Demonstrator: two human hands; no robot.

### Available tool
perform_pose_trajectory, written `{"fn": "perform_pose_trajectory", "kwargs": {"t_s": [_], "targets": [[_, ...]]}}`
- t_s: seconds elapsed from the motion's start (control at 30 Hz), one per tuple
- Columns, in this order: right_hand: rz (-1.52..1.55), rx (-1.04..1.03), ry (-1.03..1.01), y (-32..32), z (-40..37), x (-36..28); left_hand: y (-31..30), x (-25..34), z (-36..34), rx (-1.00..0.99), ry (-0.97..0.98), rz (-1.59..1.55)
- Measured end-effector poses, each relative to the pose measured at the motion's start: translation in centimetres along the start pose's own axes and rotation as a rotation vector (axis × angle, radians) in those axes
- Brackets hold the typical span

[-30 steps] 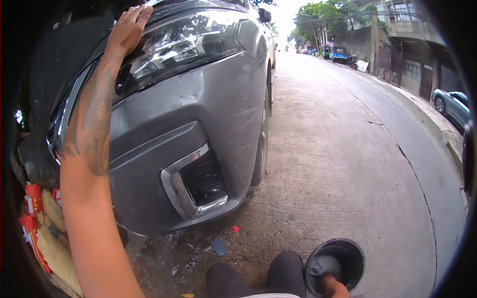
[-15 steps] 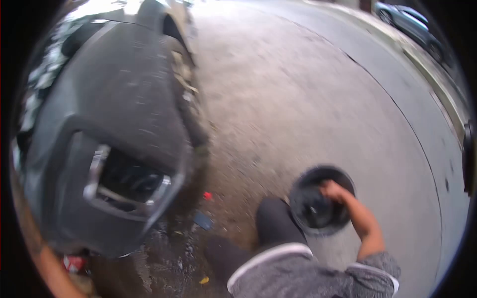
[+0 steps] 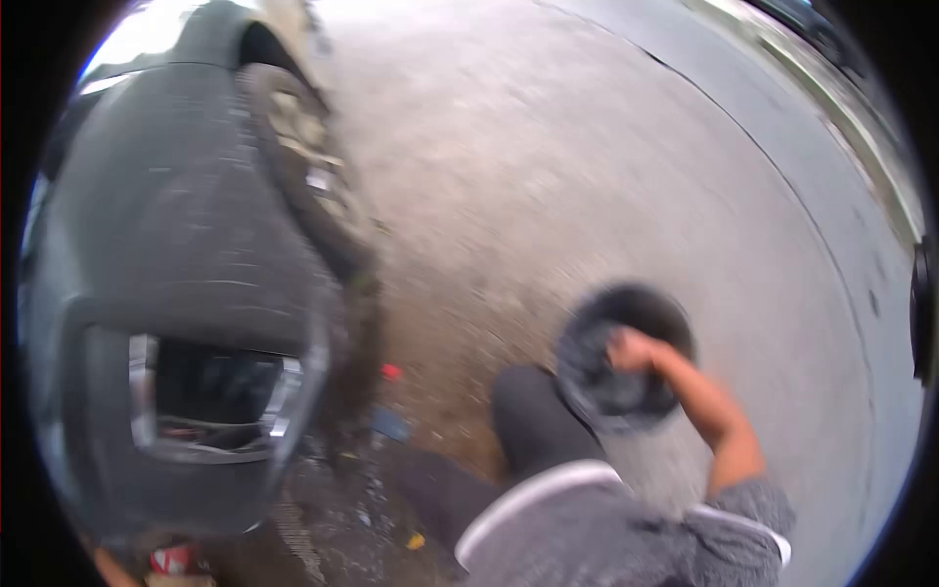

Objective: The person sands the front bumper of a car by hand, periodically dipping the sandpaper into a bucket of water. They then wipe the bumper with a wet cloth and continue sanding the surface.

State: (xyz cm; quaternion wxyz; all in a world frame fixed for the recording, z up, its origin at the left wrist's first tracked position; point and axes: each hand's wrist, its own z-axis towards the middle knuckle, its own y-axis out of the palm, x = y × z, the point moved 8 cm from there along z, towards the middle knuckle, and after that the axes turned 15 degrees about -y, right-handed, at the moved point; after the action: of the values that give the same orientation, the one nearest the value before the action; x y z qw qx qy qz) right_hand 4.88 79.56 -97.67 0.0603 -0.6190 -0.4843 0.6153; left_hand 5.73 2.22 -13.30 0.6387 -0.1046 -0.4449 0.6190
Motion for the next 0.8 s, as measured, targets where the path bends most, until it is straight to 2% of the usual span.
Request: {"fn": "perform_pose_trajectory", "kwargs": {"t_s": [0.03, 0.07, 0.1, 0.13, 0.17, 0.2, 0.27, 0.3, 0.33, 0.47, 0.5, 0.53, 0.63, 0.67, 0.7, 0.73, 0.77, 0.8], "targets": [[-0.152, -0.185, 0.095, 3.5, 0.2, 1.6, -2.3, 0.0, -0.8, -0.004, -0.042, -0.075], [-0.282, -0.168, -0.071, 8.6, 1.5, 5.5, -3.5, -0.1, -1.6, -0.014, -0.087, -0.138], [-0.26, -0.533, 0.162, 13.0, 1.3, 7.7, -3.8, 0.1, -2.3, -0.03, -0.114, -0.199], [-0.342, -0.299, 0.213, 13.0, 0.1, 5.9, -3.9, 0.4, -3.1, -0.022, -0.138, -0.233], [-0.356, -0.468, 0.187, 16.9, 0.8, 10.2, -3.6, 0.7, -4.3, -0.018, -0.16, -0.266], [-0.419, -0.465, 0.137, 17.3, 1.2, 9.8, -3.9, 1.7, -5.9, 0.195, -0.112, -0.16], [-0.531, -0.326, 0.073, 18.1, 2.1, 10.8, -2.5, 3.2, -8.3, 0.275, -0.074, -0.18], [-0.538, -0.336, 0.057, 18.1, 2.4, 11.8, -2.3, 3.5, -8.9, 0.311, -0.046, -0.198], [-0.347, -0.269, 0.119, 17.8, 1.7, 12.8, -2.3, 2.6, -8.8, 0.31, -0.065, -0.178], [0.419, 0.04, 0.416, 14.5, -1.3, 14.6, -3.7, 3.0, -9.0, 0.419, 0.064, 0.28], [0.42, 0.032, 0.429, 13.1, -1.4, 13.8, -3.6, 3.3, -9.2, 0.435, 0.106, 0.387], [0.465, -0.084, 0.43, 12.5, -1.0, 12.7, -3.4, 3.9, -9.9, 0.43, 0.124, 0.389], [0.628, -0.451, 0.436, 8.8, -0.6, 6.8, -2.4, 5.1, -11.4, 0.414, 0.104, 0.406], [0.423, -0.258, 0.324, 3.8, 0.4, -1.1, -2.1, 5.7, -11.7, 0.411, 0.077, 0.4], [0.181, -0.071, 0.243, -3.0, 1.0, -12.4, -1.7, 6.4, -12.0, 0.408, 0.052, 0.388], [0.172, 0.144, 0.125, -5.9, 1.6, -18.0, -1.6, 7.1, -12.3, 0.403, 0.011, 0.392], [0.328, 0.549, -0.178, -8.5, 2.2, -25.0, -1.5, 7.5, -12.3, 0.392, -0.031, 0.4], [0.582, 0.573, -0.212, -10.0, 3.3, -31.6, -1.4, 7.9, -12.2, 0.376, -0.03, 0.408]]}}
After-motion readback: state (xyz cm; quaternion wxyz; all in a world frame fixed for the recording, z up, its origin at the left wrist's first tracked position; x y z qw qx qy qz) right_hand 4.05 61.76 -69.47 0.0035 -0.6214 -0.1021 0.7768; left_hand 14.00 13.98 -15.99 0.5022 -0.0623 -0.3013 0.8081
